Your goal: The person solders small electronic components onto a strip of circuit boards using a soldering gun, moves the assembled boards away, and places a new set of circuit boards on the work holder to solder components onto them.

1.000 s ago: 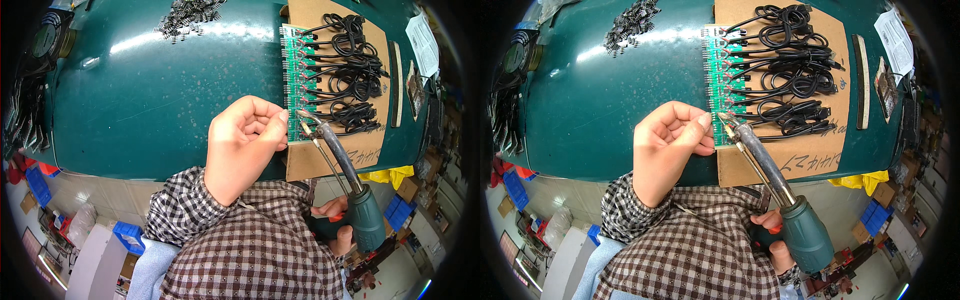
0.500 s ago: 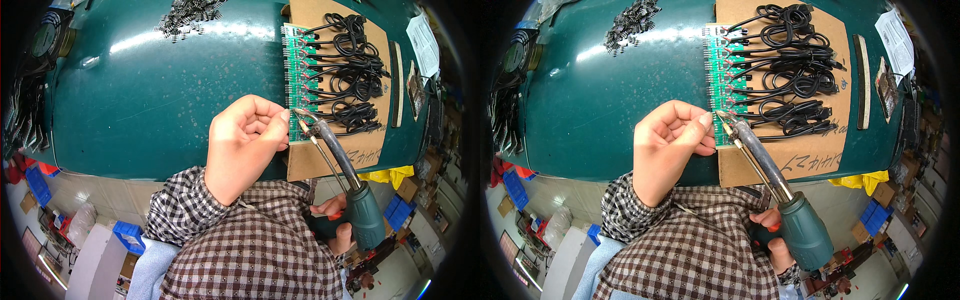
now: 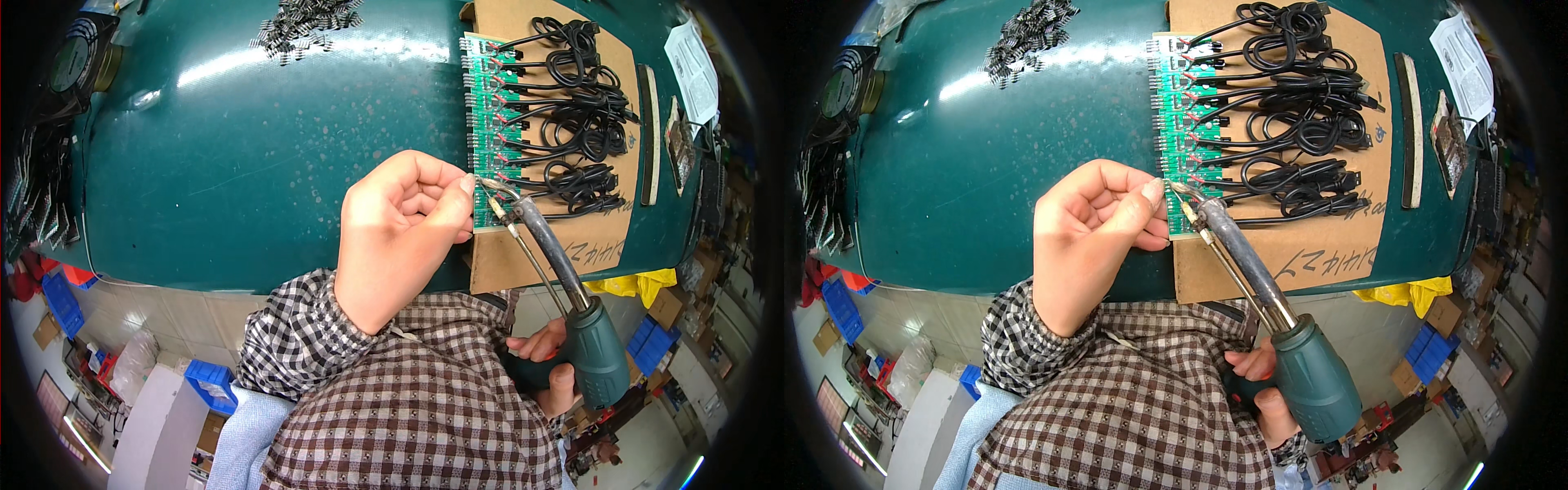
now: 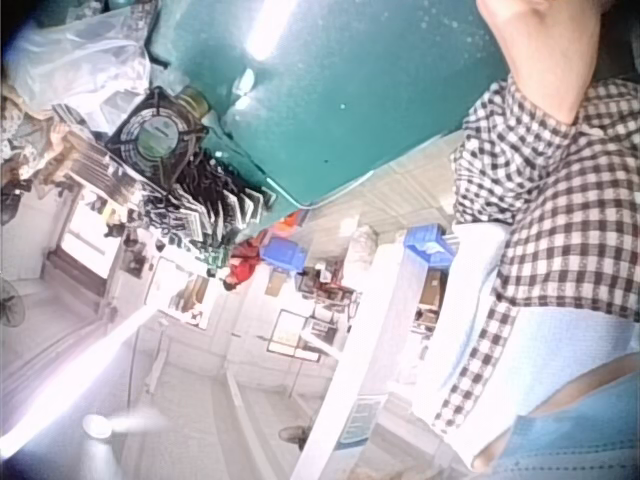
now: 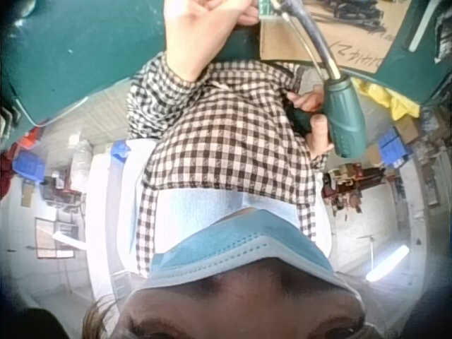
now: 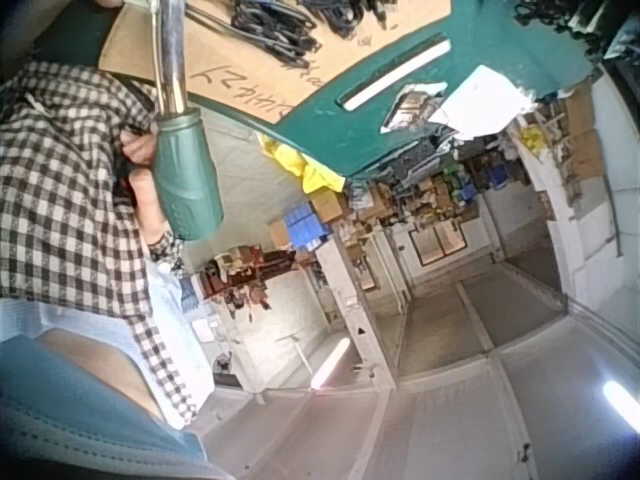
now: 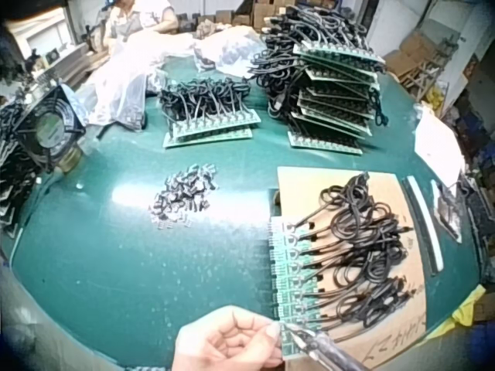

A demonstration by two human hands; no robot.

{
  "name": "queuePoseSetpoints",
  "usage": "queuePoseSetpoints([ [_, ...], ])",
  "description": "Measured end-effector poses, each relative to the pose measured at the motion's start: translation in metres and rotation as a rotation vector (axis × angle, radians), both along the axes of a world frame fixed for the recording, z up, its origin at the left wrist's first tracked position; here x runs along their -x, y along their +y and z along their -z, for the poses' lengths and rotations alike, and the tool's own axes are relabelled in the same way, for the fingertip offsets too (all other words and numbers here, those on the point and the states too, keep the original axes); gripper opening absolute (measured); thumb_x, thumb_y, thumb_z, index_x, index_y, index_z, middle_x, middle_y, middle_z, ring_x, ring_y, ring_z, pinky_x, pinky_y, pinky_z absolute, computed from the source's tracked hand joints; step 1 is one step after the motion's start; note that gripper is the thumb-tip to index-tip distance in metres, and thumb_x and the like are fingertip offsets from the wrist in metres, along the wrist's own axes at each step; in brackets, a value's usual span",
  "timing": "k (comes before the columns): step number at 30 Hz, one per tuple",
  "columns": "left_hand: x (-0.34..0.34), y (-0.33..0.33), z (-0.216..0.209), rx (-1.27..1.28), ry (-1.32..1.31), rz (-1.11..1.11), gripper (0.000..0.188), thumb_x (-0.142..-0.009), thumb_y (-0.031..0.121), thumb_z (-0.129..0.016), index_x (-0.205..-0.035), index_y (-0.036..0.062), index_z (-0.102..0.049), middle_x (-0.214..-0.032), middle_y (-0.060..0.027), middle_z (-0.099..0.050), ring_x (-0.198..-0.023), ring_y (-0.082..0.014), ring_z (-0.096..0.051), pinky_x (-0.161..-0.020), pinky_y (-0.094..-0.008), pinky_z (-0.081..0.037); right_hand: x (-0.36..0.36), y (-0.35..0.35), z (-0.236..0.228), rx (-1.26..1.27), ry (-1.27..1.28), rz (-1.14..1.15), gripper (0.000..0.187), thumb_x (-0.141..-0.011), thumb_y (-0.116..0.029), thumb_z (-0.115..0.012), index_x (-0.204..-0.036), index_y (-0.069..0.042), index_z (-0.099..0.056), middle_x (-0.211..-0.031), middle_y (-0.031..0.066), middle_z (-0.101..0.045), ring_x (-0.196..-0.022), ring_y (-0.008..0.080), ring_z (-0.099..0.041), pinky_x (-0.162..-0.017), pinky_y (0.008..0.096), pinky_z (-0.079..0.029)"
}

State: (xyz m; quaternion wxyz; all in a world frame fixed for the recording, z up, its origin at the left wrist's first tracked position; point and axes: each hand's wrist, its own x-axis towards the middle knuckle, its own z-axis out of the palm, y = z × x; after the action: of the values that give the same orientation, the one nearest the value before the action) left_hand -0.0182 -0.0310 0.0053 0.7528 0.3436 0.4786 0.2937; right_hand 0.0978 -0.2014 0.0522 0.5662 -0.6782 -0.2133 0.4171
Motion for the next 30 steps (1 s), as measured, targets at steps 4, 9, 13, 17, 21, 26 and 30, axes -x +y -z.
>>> queuePoseSetpoints([
  [4, -0.0007, 0.0004, 0.0011, -0.004, -0.005, 0.003, 0.011, -0.082, 0.007, -0.055, -0.084, -0.0041, -0.055, -0.074, -0.0066, -0.059, -0.063, -0.0103, -0.058, -0.057, -0.0205, -0.050, 0.0020, 0.0004, -0.0027, 0.023, -0.010, 0.041, 0.055, -0.077, -0.035, -0.060, -0.100, 0.011, -0.038, -0.067, 0.0113, -0.046, -0.059, 0.0198, -0.051, -0.064, 0.0396, -0.053],
  [9, -0.0006, -0.0001, 0.0016, -0.020, 0.003, 0.000, 0.011, -0.082, 0.007, -0.055, -0.084, -0.0040, -0.055, -0.074, -0.0067, -0.059, -0.062, -0.0104, -0.058, -0.057, -0.0205, -0.050, -0.0013, -0.0044, -0.0023, 0.047, 0.020, -0.004, 0.056, -0.076, -0.036, -0.061, -0.101, 0.010, -0.039, -0.065, 0.0102, -0.046, -0.059, 0.0187, -0.051, -0.065, 0.0407, -0.053],
  [13, -0.0005, -0.0005, 0.0025, -0.024, 0.004, 0.003, 0.011, -0.082, 0.007, -0.055, -0.084, -0.0038, -0.055, -0.073, -0.0069, -0.059, -0.062, -0.0106, -0.058, -0.056, -0.0205, -0.050, -0.0005, -0.0065, -0.0028, 0.059, 0.015, -0.008, 0.056, -0.076, -0.036, -0.061, -0.100, 0.009, -0.039, -0.065, 0.0099, -0.046, -0.059, 0.0188, -0.051, -0.065, 0.0410, -0.053],
  [17, -0.0012, -0.0003, 0.0016, -0.028, 0.005, 0.004, 0.011, -0.082, 0.007, -0.055, -0.084, -0.0039, -0.055, -0.074, -0.0071, -0.059, -0.062, -0.0108, -0.059, -0.056, -0.0207, -0.050, -0.0020, -0.0062, -0.0015, -0.001, 0.007, -0.025, 0.055, -0.078, -0.036, -0.059, -0.101, 0.009, -0.038, -0.067, 0.0100, -0.046, -0.059, 0.0189, -0.052, -0.066, 0.0398, -0.054],
  [21, -0.0001, -0.0008, 0.0021, -0.021, 0.001, 0.003, 0.011, -0.083, 0.007, -0.054, -0.085, -0.0042, -0.055, -0.075, -0.0075, -0.060, -0.063, -0.0112, -0.059, -0.057, -0.0212, -0.050, -0.0040, -0.0078, 0.0010, -0.053, 0.003, -0.044, 0.056, -0.079, -0.036, -0.058, -0.105, 0.008, -0.036, -0.071, 0.0109, -0.046, -0.063, 0.0194, -0.053, -0.064, 0.0388, -0.054],
  [26, 0.0025, -0.0031, 0.0004, 0.021, -0.012, -0.002, 0.012, -0.084, 0.007, -0.054, -0.087, -0.0048, -0.055, -0.077, -0.0083, -0.060, -0.065, -0.0118, -0.059, -0.058, -0.0217, -0.050, -0.0001, -0.0077, 0.0019, -0.072, 0.040, 0.013, 0.062, -0.079, -0.038, -0.059, -0.112, 0.007, -0.033, -0.078, 0.0133, -0.046, -0.072, 0.0218, -0.053, -0.065, 0.0391, -0.055],
  [30, 0.0027, -0.0057, 0.0015, -0.006, -0.028, -0.030, 0.014, -0.084, 0.008, -0.054, -0.088, -0.0052, -0.055, -0.077, -0.0089, -0.060, -0.066, -0.0120, -0.059, -0.059, -0.0219, -0.051, 0.0016, -0.0051, 0.0008, -0.049, 0.079, 0.020, 0.064, -0.079, -0.036, -0.059, -0.116, 0.007, -0.030, -0.082, 0.0144, -0.046, -0.078, 0.0237, -0.053, -0.067, 0.0394, -0.055],
])
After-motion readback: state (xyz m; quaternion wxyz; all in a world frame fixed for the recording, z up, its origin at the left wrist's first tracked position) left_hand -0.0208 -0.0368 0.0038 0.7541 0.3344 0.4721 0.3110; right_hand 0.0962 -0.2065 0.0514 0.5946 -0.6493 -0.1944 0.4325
